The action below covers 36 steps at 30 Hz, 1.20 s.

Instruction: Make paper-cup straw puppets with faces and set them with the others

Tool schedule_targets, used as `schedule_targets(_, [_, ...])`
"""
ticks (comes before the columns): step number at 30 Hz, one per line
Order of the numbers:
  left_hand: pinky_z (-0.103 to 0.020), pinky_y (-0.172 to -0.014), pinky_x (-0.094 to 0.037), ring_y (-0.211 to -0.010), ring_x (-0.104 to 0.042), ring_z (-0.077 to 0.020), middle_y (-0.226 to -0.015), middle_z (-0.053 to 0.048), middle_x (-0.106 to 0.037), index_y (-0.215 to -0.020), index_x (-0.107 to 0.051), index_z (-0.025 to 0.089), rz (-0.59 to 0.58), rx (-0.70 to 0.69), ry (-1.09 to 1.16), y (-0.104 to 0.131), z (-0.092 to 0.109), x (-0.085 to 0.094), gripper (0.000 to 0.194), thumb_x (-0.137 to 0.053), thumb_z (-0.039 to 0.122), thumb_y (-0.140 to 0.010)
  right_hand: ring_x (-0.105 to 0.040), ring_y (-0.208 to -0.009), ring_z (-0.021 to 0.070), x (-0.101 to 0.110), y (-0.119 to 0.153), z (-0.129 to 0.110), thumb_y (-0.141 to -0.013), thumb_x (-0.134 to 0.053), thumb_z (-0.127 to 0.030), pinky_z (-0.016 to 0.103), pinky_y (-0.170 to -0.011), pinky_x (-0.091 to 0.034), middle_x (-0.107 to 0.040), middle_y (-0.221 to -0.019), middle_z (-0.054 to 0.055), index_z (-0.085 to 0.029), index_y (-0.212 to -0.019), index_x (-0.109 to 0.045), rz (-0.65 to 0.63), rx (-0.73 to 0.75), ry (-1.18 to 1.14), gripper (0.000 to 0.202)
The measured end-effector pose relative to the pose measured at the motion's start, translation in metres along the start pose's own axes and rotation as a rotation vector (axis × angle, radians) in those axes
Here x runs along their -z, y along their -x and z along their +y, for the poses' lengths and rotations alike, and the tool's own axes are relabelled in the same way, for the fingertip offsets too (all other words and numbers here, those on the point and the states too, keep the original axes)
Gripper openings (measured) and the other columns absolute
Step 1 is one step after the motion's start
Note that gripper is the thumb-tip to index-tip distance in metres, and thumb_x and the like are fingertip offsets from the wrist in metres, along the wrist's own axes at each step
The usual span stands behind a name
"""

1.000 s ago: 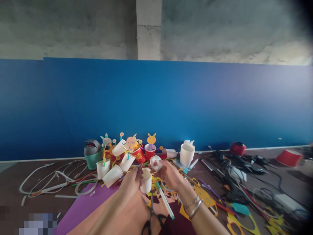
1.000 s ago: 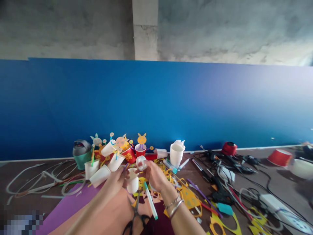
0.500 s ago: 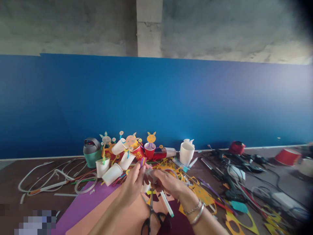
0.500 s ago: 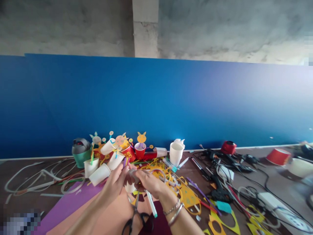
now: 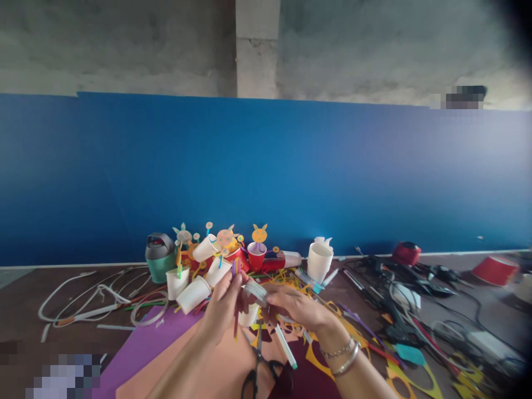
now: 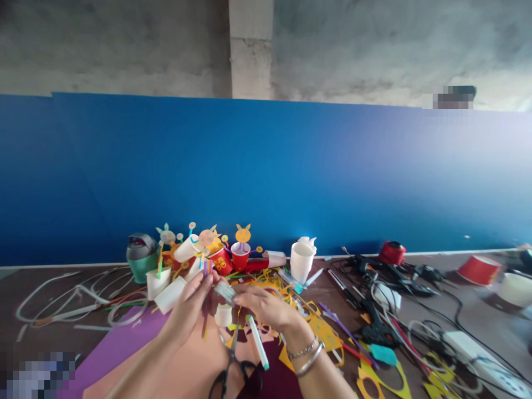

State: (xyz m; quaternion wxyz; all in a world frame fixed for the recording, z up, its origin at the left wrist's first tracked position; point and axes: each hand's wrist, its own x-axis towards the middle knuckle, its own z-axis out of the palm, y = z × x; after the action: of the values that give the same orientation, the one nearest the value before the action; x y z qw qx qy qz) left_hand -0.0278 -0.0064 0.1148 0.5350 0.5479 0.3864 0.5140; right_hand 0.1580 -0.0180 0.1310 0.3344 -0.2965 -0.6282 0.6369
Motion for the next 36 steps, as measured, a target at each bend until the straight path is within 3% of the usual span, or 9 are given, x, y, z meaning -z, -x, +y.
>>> schedule_targets(4, [-0.019, -0.043, -0.035, -0.042, -0.051, -0.0107, -0.048, 0.006, -0.054, -0.086, -0.049, 0.019, -0.009, 0.014, 0.001, 0.001, 0.000, 0.000, 0.031, -0.050, 0.050, -0.086, -0.056, -0.061, 0.0164, 0.002, 0.000, 0.001, -0.087, -0.052, -0.044, 0.027, -0.056, -0.040, -0.063, -0.070, 0.003, -0.021, -0.093, -0.069, 0.041, 0.014, 0.044, 0.029])
schedule_targets(8, [-0.022, -0.046, -0.041, -0.048, -0.058, -0.0132, -0.062, 0.002, -0.063, -0.091, -0.050, 0.020, -0.044, -0.028, -0.088, 0.006, 0.004, -0.001, 0.029, -0.047, 0.048, -0.089, -0.049, -0.051, 0.0133, 0.002, -0.005, 0.007, -0.087, -0.054, -0.044, 0.026, -0.050, -0.036, -0.057, -0.059, 0.000, -0.022, -0.080, -0.068, 0.121, 0.023, 0.086, 0.027])
schedule_targets(11, [-0.020, -0.044, -0.039, -0.044, -0.055, -0.0114, -0.061, 0.002, -0.064, -0.093, -0.050, 0.020, -0.078, -0.035, -0.131, 0.006, 0.001, -0.001, 0.029, -0.044, 0.048, -0.090, -0.043, -0.047, 0.0118, 0.001, -0.007, 0.006, -0.087, -0.052, -0.047, 0.025, -0.044, -0.030, -0.055, -0.058, 0.000, -0.022, -0.074, -0.066, 0.134, 0.041, 0.108, 0.032])
schedule_targets(14, [-0.018, -0.040, -0.035, -0.038, -0.047, -0.0087, -0.050, 0.005, -0.058, -0.087, -0.050, 0.019, -0.052, 0.004, -0.034, 0.001, -0.008, -0.001, 0.030, -0.046, 0.049, -0.089, -0.040, -0.045, 0.0107, 0.002, -0.006, 0.003, -0.088, -0.049, -0.051, 0.025, -0.041, -0.028, -0.054, -0.059, 0.000, -0.021, -0.075, -0.067, 0.101, 0.031, 0.106, 0.037])
schedule_targets(19, [-0.016, -0.041, -0.034, -0.035, -0.042, -0.0066, -0.040, 0.007, -0.049, -0.082, -0.051, 0.018, 0.008, 0.032, 0.185, -0.007, -0.019, 0.000, 0.029, -0.051, 0.046, -0.087, -0.046, -0.053, 0.0099, 0.007, -0.006, 0.006, -0.085, -0.056, -0.046, 0.024, -0.050, -0.035, -0.056, -0.066, -0.001, -0.018, -0.086, -0.065, 0.017, 0.030, -0.014, 0.030])
schedule_targets(26, [-0.019, -0.041, -0.039, -0.044, -0.058, -0.0123, -0.062, 0.001, -0.065, -0.086, -0.050, 0.020, -0.021, 0.005, -0.001, -0.001, -0.002, 0.004, 0.029, -0.052, 0.049, -0.086, -0.044, -0.052, 0.0088, 0.014, -0.010, 0.012, -0.085, -0.056, -0.040, 0.023, -0.050, -0.033, -0.051, -0.063, -0.002, -0.017, -0.082, -0.065, -0.015, 0.014, 0.075, 0.025])
schedule_targets(30, [-0.017, -0.039, -0.034, -0.037, -0.047, -0.0085, -0.047, 0.006, -0.054, -0.087, -0.051, 0.019, -0.070, 0.003, -0.014, 0.001, -0.003, 0.004, 0.029, -0.051, 0.048, -0.087, -0.036, -0.046, 0.0083, 0.014, -0.012, 0.017, -0.086, -0.054, -0.038, 0.024, -0.044, -0.025, -0.045, -0.053, -0.004, -0.018, -0.071, -0.060, 0.061, 0.010, 0.077, 0.026])
schedule_targets(33, [-0.015, -0.037, -0.025, -0.033, -0.034, -0.0048, -0.039, 0.009, -0.044, -0.083, -0.052, 0.018, -0.038, 0.032, 0.144, 0.000, -0.008, 0.001, 0.029, -0.052, 0.047, -0.087, -0.032, -0.043, 0.0069, 0.012, -0.013, 0.019, -0.086, -0.055, -0.036, 0.024, -0.042, -0.020, -0.042, -0.051, -0.006, -0.017, -0.069, -0.057, 0.066, 0.034, -0.008, 0.026])
schedule_targets(36, [-0.014, -0.038, -0.023, -0.033, -0.030, -0.0028, -0.041, 0.009, -0.045, -0.083, -0.053, 0.017, -0.026, 0.041, 0.292, -0.001, -0.012, -0.002, 0.027, -0.056, 0.044, -0.085, -0.036, -0.042, 0.0057, 0.010, -0.011, 0.017, -0.084, -0.057, -0.037, 0.021, -0.041, -0.025, -0.046, -0.054, -0.005, -0.017, -0.077, -0.060, 0.028, 0.032, -0.077, 0.022])
